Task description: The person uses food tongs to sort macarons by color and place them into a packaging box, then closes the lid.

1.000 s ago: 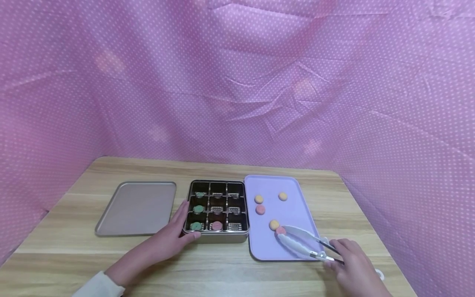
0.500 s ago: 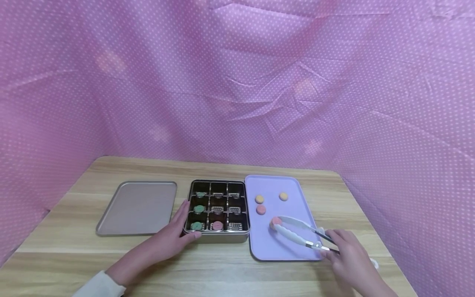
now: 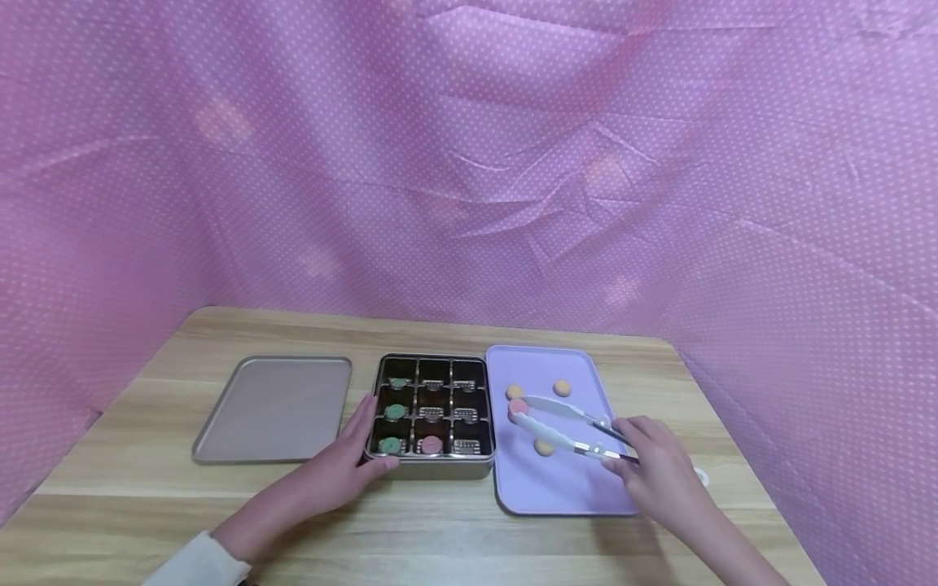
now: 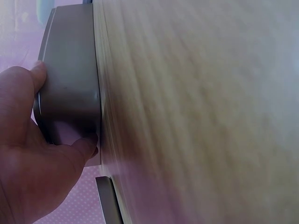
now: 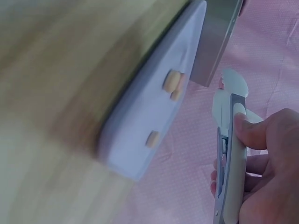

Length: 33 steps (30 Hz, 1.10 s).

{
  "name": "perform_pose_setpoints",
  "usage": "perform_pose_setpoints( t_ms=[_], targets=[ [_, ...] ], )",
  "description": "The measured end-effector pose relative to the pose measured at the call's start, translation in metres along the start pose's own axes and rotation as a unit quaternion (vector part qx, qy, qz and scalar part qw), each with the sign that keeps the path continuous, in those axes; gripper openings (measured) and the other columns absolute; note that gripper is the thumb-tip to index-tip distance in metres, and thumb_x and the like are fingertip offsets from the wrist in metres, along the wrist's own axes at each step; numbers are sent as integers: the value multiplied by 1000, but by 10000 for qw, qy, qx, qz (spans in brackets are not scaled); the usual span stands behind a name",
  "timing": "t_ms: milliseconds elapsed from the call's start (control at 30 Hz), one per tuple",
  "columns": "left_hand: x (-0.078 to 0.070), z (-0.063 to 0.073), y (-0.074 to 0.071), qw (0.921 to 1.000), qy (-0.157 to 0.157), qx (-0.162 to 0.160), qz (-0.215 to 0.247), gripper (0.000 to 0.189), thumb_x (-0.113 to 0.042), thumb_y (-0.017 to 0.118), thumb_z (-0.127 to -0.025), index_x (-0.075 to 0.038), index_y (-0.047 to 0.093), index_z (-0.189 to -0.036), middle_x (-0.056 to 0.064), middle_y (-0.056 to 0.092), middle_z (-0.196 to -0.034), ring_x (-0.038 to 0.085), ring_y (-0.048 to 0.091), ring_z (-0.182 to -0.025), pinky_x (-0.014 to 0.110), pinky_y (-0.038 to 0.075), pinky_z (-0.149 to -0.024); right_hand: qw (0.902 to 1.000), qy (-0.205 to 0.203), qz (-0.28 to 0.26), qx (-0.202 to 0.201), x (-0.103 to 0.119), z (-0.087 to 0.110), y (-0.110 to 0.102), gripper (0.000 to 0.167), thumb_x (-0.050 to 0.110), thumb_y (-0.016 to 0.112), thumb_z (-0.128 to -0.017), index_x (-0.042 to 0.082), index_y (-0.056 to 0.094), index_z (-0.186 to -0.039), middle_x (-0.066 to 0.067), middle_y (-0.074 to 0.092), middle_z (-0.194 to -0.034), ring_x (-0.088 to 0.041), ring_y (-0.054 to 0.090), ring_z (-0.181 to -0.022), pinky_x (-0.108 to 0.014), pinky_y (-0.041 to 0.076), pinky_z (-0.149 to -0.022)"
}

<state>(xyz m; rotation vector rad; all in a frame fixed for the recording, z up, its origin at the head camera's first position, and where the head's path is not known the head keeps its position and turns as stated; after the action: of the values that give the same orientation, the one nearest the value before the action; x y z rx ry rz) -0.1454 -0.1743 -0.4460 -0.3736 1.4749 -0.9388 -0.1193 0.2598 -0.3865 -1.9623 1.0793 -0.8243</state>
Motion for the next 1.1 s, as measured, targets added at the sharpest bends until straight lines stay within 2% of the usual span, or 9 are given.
perform_pose_setpoints(
  t_ms=[233, 400, 633, 900, 1100],
  targets=[
    [-1, -1, 1, 10000, -2, -21, -17, 103, -64, 52, -96, -17, -13, -161, 9, -17, -168, 44, 14, -152, 62, 18, -120, 9998, -71, -185, 42, 13, -22, 7, 52, 8, 92, -66, -2, 70, -113, -7, 69, -103, -21, 61, -93, -42, 55, -76],
    [-1, -1, 2, 10000, -8, -41, -50, 103, -64, 52, -96, -17, -13, -162, 9, -17, -168, 45, 14, -151, 63, 18, -120, 9991, -10, -338, 272, 22, -35, 16, 51, 11, 91, -71, -3, 70, -115, -8, 69, -106, -23, 61, -96, -42, 56, -80],
    [-1, -1, 2, 10000, 37, -55, -51, 103, -64, 52, -96, -18, -13, -161, 9, -16, -169, 45, 14, -151, 62, 18, -120, 9968, 53, -513, 614, 32, -48, 31, 60, 13, 90, -73, -4, 67, -126, -8, 68, -107, -22, 60, -99, -40, 56, -82],
    [1, -2, 3, 10000, 13, -73, -60, 104, -66, 51, -95, -18, -13, -161, 9, -16, -169, 44, 13, -152, 61, 17, -121, 9966, -235, -461, 640, 43, -58, 44, 46, 13, 91, -70, 1, 71, -110, -6, 65, -100, -23, 58, -94, -39, 54, -82],
    [1, -2, 3, 10000, -20, -78, -26, 104, -67, 52, -95, -18, -12, -162, 9, -16, -169, 45, 14, -152, 62, 18, -121, 9951, -175, -473, 847, 50, -65, 51, 46, 15, 91, -72, 1, 71, -111, -6, 67, -101, -23, 58, -95, -38, 55, -83]
  ],
)
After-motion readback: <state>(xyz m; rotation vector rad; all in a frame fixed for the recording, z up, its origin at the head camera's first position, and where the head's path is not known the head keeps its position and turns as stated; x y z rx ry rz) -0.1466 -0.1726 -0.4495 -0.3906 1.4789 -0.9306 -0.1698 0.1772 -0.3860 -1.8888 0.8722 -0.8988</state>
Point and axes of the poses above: each hand's wrist, its own z-axis away from the middle knuckle, its own y-axis out of the palm, x = y × z, the point moved 1 cm from there along -z, towards the middle knuckle
